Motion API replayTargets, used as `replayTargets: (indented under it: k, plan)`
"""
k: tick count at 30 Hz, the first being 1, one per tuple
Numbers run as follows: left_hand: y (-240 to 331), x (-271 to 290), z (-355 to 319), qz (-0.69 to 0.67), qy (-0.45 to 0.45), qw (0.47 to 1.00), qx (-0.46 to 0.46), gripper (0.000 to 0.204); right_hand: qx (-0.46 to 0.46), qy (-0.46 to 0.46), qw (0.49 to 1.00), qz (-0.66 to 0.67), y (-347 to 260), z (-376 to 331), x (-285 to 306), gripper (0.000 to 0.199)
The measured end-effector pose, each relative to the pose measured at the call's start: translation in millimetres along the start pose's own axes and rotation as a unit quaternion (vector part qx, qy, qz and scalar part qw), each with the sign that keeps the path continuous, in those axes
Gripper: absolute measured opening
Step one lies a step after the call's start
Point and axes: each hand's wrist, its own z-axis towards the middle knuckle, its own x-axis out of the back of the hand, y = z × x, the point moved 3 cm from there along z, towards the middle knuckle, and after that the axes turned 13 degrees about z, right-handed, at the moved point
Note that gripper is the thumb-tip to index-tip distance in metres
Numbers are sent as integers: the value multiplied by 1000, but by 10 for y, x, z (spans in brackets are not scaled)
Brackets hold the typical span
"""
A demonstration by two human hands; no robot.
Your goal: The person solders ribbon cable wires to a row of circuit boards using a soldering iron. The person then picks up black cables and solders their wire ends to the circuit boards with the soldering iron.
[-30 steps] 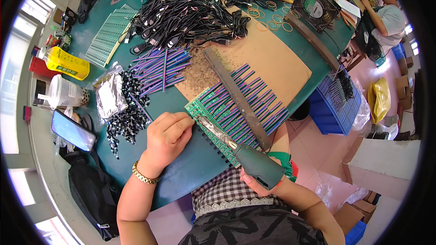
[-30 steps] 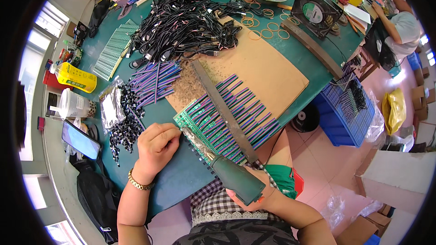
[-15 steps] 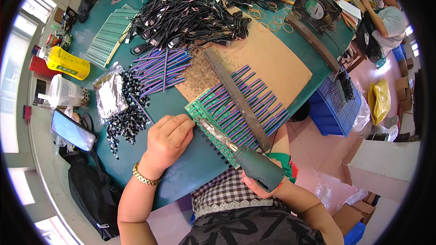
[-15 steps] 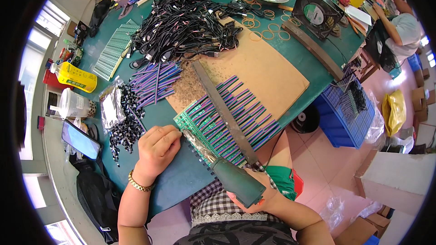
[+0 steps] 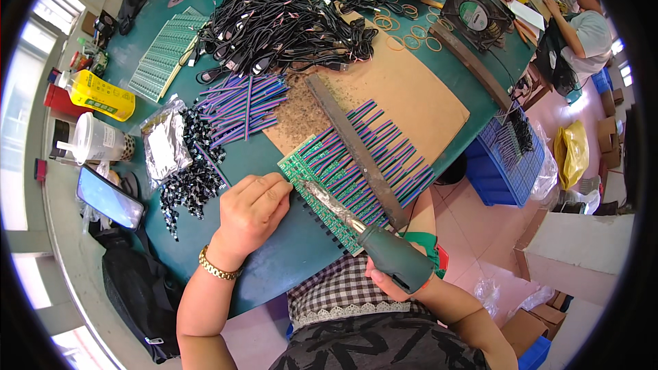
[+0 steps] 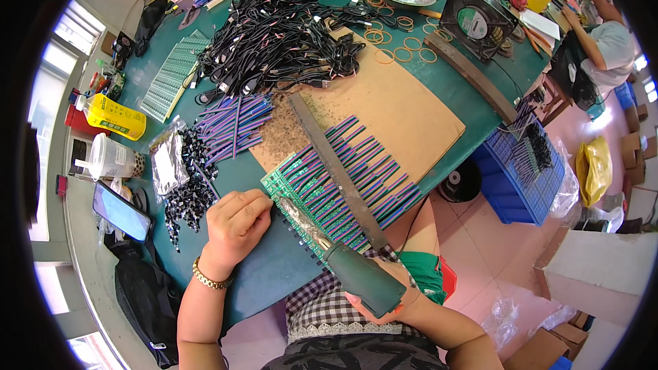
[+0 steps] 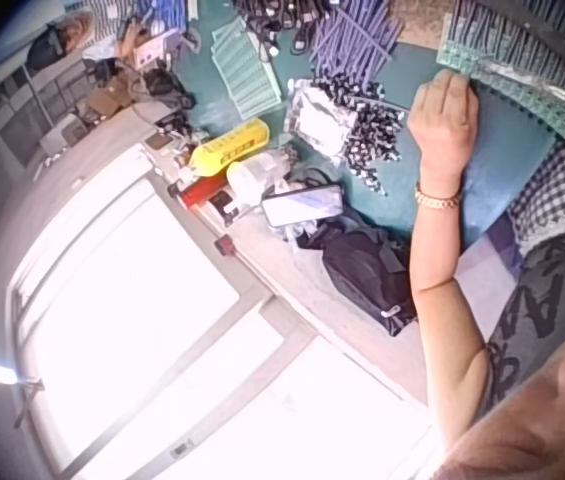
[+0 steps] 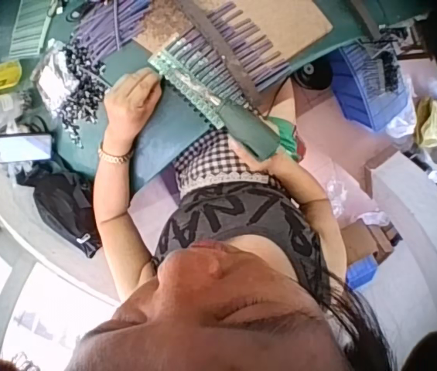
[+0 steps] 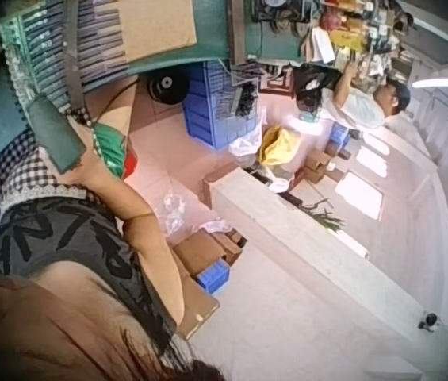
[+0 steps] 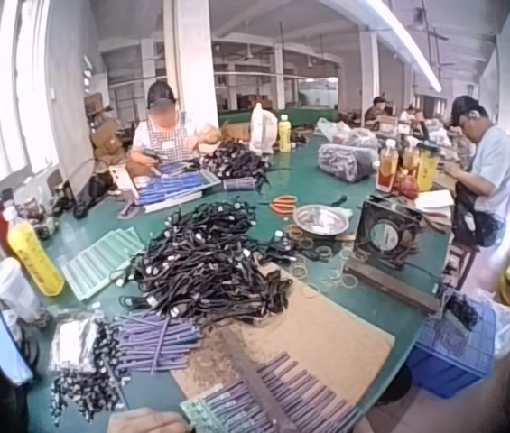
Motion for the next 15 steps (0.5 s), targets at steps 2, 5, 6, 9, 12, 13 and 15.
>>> replayTargets:
  k: [2, 5, 6, 9, 12, 13, 15]
  plan:
    - [-7, -3, 3, -3, -2, 1000, 0, 28, 4, -1, 1000, -4, -73, 36, 28, 9]
    - [-10, 2, 9, 0, 0, 1000, -3, 28, -35, 15, 999, 28, -34, -32, 19, 12]
    - [-10, 7, 8, 1, 2, 1000, -5, 27, -34, 13, 999, 29, -32, -29, 31, 12]
    - [-1, 9, 9, -3, 5, 1000, 1, 26, -10, -17, 1000, 8, -8, -24, 36, 18]
    - [-44, 1, 4, -39, 3, 999, 23, 25, -1, 9, 999, 51, 23, -47, 25, 24]
    - [-73, 4, -1, -71, -1, 997, 39, 24, -35, 1, 996, 80, 21, -34, 31, 26]
    - [-111, 39, 1, -106, -7, 992, 61, 21, -64, -9, 992, 109, 45, -27, 42, 29]
